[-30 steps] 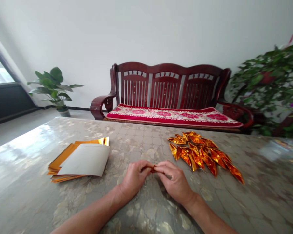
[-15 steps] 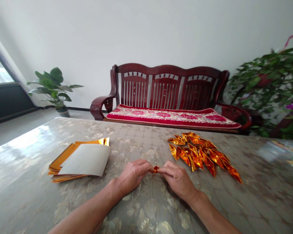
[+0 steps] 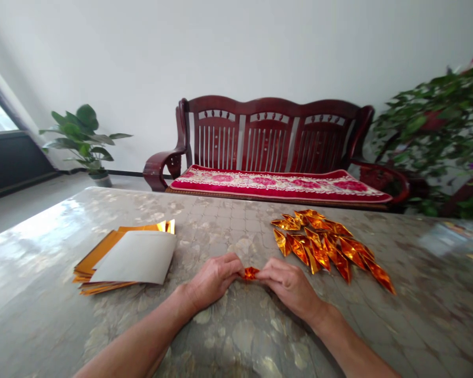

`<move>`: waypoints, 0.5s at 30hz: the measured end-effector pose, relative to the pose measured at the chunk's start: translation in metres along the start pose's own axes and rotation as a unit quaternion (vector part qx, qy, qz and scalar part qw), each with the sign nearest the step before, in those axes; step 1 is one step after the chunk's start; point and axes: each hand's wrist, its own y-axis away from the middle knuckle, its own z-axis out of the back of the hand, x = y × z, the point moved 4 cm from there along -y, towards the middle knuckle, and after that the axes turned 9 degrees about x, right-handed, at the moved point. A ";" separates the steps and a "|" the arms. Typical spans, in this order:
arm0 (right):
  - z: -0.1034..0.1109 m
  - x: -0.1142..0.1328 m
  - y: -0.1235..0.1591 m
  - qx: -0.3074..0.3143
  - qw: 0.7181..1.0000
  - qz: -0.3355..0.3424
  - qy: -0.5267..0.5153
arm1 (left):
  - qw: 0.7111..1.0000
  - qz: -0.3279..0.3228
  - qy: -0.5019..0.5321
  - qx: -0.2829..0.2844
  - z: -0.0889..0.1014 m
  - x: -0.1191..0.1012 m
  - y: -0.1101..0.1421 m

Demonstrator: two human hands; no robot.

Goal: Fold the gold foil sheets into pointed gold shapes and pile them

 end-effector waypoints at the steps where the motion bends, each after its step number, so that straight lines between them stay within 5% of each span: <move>1: 0.001 0.001 0.000 0.003 1.000 0.003 0.003 | 1.000 -0.002 -0.001 0.002 0.000 0.000 0.000; 15: 0.006 0.013 -0.003 0.018 0.994 0.053 0.093 | 0.999 0.025 -0.041 -0.018 -0.002 0.004 0.003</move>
